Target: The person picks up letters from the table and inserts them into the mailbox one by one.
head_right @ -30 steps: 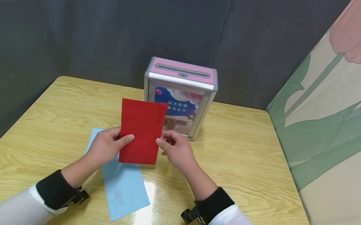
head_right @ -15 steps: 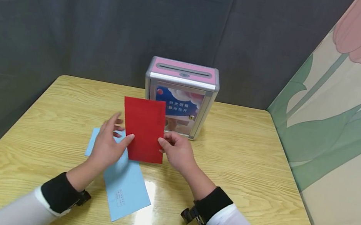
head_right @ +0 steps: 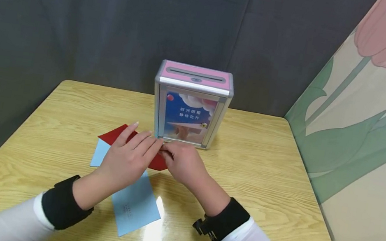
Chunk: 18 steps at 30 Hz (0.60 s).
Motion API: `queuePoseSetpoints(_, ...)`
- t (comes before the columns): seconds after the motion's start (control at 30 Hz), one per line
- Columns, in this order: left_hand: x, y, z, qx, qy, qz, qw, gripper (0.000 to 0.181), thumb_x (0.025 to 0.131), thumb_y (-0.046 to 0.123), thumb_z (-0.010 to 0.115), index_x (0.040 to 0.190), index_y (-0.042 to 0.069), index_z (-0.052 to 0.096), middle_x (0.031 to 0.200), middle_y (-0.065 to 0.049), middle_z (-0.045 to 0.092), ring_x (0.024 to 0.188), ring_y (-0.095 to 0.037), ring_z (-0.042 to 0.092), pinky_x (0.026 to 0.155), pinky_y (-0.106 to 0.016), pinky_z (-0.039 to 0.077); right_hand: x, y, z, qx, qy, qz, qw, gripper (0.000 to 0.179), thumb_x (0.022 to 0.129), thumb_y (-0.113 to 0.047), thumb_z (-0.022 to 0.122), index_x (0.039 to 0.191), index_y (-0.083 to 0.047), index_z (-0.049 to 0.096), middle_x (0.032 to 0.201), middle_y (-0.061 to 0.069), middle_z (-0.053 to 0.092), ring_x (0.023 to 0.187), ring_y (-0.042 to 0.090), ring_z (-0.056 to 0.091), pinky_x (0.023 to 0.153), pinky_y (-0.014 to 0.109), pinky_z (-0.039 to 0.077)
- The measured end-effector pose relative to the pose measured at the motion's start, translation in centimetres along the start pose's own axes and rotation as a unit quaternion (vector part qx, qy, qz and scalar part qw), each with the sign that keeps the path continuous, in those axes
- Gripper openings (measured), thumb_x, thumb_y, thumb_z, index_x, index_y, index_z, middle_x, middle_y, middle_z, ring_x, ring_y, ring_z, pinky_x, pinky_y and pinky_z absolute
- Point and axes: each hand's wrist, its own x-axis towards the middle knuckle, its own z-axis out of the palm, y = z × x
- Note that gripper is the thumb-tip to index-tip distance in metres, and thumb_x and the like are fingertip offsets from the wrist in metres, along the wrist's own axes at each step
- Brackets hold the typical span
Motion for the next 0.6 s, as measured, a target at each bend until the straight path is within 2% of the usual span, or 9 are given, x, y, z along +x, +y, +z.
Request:
queuePoseSetpoints(0.1, 0.3, -0.4, -0.3, 0.012, -0.023, 0.003, 0.9997, 0.022, 0.081, 0.017, 0.057, 0.100, 0.007, 0.060, 0.090, -0.007, 0.059, 0.088, -0.024, 0.052, 0.093, -0.041, 0.029, 0.0, -0.2, -0.3, -0.012, -0.001, -0.002, 0.9999, 0.011, 0.080, -0.019, 0.062, 0.090, -0.018, 0.067, 0.083, -0.008, 0.063, 0.076, 0.001, 0.056, 0.064, 0.017, 0.045)
queuePoseSetpoints(0.2, 0.2, -0.9, -0.4, 0.004, -0.042, -0.003, 0.9991, 0.015, 0.082, 0.016, 0.056, 0.094, 0.009, 0.061, 0.086, -0.005, 0.057, 0.083, -0.022, 0.052, 0.081, -0.036, 0.037, 0.0, 0.0, -0.6, -0.019, 0.000, 0.009, 0.9998, 0.010, 0.081, -0.021, 0.061, 0.088, -0.017, 0.067, 0.081, -0.007, 0.062, 0.072, 0.003, 0.055, 0.061, 0.019, 0.045)
queuePoseSetpoints(0.3, -0.1, -1.5, -0.4, -0.042, -0.050, -0.044, 0.9969, 0.016, 0.079, 0.013, 0.060, 0.094, 0.010, 0.059, 0.089, -0.004, 0.058, 0.085, -0.021, 0.053, 0.076, -0.034, 0.040, -0.3, 0.7, -1.1, -0.004, 0.008, 0.075, 0.9971, 0.011, 0.081, -0.025, 0.060, 0.087, -0.017, 0.066, 0.079, -0.009, 0.060, 0.066, 0.005, 0.051, 0.056, 0.021, 0.043)
queuePoseSetpoints(0.37, -0.3, -2.0, -0.3, -0.084, -0.039, -0.080, 0.9924, 0.021, 0.075, 0.008, 0.062, 0.096, 0.010, 0.059, 0.091, -0.003, 0.059, 0.086, -0.019, 0.055, 0.075, -0.034, 0.042, -0.5, 1.4, -1.5, 0.028, 0.010, 0.141, 0.9895, 0.013, 0.081, -0.030, 0.060, 0.088, -0.019, 0.065, 0.077, -0.010, 0.058, 0.063, 0.006, 0.050, 0.053, 0.022, 0.042)
queuePoseSetpoints(0.43, -0.6, -2.4, -0.1, -0.128, -0.023, -0.120, 0.9843, 0.022, 0.074, 0.007, 0.063, 0.096, 0.011, 0.060, 0.091, -0.002, 0.061, 0.085, -0.018, 0.056, 0.075, -0.033, 0.043, -0.8, 2.0, -1.9, 0.085, 0.007, 0.214, 0.9731, 0.018, 0.079, -0.036, 0.060, 0.090, -0.022, 0.063, 0.078, -0.010, 0.058, 0.064, 0.008, 0.051, 0.052, 0.024, 0.044)
queuePoseSetpoints(0.47, -0.7, -2.5, 0.0, -0.151, -0.014, -0.139, 0.9787, 0.022, 0.075, 0.006, 0.062, 0.096, 0.011, 0.061, 0.090, -0.002, 0.062, 0.084, -0.017, 0.057, 0.075, -0.033, 0.044, -0.9, 2.3, -2.2, 0.125, 0.004, 0.246, 0.9612, 0.021, 0.078, -0.039, 0.060, 0.092, -0.023, 0.062, 0.079, -0.009, 0.059, 0.066, 0.010, 0.052, 0.054, 0.025, 0.045)
queuePoseSetpoints(0.5, -0.8, -2.6, 0.1, -0.173, -0.009, -0.158, 0.9720, 0.020, 0.076, 0.007, 0.062, 0.095, 0.011, 0.061, 0.090, -0.001, 0.062, 0.083, -0.017, 0.057, 0.074, -0.033, 0.044, -1.0, 2.5, -2.3, 0.174, 0.002, 0.275, 0.9456, 0.024, 0.077, -0.040, 0.061, 0.093, -0.023, 0.062, 0.081, -0.008, 0.059, 0.069, 0.012, 0.054, 0.056, 0.027, 0.046)
queuePoseSetpoints(0.6, -1.1, -2.7, 0.5, -0.232, -0.012, -0.226, 0.9462, 0.017, 0.080, 0.014, 0.061, 0.097, 0.013, 0.063, 0.091, 0.001, 0.062, 0.083, -0.014, 0.057, 0.071, -0.030, 0.047, -1.2, 2.9, -2.6, 0.314, 0.010, 0.338, 0.8874, 0.030, 0.074, -0.041, 0.063, 0.095, -0.019, 0.062, 0.089, -0.001, 0.060, 0.076, 0.019, 0.059, 0.064, 0.032, 0.049)
